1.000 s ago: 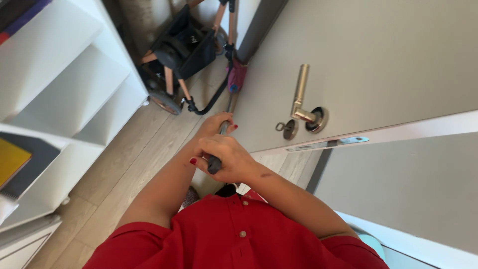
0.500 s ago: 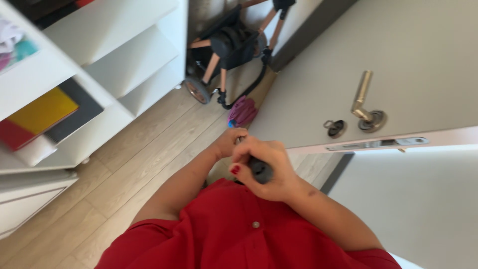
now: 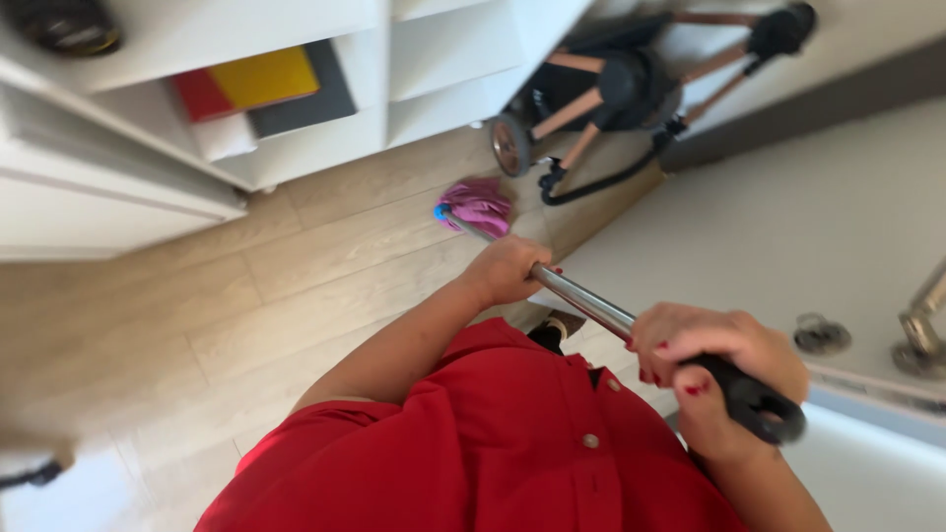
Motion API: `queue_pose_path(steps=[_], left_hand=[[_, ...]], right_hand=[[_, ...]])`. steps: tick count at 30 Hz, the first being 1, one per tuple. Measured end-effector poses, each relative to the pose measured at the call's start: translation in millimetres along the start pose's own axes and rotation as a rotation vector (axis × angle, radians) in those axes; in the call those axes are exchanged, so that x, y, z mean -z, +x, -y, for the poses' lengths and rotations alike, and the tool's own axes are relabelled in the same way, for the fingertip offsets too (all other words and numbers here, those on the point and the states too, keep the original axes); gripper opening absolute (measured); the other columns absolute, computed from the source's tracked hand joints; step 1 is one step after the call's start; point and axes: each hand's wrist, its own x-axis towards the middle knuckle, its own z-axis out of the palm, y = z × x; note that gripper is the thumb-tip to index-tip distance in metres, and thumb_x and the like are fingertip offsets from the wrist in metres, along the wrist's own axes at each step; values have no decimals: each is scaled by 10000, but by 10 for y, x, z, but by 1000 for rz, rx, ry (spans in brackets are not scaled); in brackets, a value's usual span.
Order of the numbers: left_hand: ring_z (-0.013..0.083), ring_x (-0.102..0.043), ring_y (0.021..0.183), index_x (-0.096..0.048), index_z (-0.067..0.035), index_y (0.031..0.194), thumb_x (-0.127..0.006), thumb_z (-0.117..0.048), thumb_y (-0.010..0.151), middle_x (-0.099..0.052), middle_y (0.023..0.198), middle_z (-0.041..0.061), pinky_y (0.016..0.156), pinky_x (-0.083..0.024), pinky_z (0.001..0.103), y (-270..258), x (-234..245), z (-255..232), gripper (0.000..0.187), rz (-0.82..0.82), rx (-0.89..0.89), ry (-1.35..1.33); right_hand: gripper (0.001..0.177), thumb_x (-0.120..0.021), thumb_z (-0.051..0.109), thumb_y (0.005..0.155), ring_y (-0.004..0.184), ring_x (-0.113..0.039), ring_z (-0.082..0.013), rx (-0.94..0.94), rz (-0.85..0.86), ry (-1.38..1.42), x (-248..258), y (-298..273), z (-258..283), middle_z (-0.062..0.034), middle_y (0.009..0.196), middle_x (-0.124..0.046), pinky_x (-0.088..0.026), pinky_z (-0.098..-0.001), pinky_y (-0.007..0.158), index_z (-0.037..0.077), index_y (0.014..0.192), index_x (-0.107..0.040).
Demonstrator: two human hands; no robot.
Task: Mop the floors across the bedroom, hallway, and bathroom, and rinse the mop in a bucket.
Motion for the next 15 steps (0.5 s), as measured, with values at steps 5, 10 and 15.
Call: queue_pose_path(steps=[5, 10, 15], left_hand=[[382, -636, 795, -586, -92, 719, -731, -247, 878, -646, 747, 127, 715, -496, 507, -452, 275, -39, 266, -203, 119, 61], [396, -623, 769, -567, -76, 716, -739, -318, 890, -644, 741, 142, 729, -504, 510, -860, 509, -136, 344, -317, 235, 98], [401, -663, 825, -620, -94, 776, -729, -226, 790, -689, 804, 133, 708, -521, 513, -1244, 525, -79, 172, -384, 405, 66]], right_hand=[[312, -630, 331, 1097, 574, -566, -158, 18, 121, 100, -217, 190, 20, -39, 680, -558, -552, -397, 636, 27, 1101, -564], [351, -626, 361, 1041, 557, -540, -162, 18, 184, 184, -283, 276, -179, -20, 646, -515, -503, -427, 612, 19, 1070, -552], [333, -590, 354, 1103, 534, -542, -145, 8, 404, 364, -150, 499, -497, -27, 628, -544, -485, -394, 618, 22, 1129, -599]])
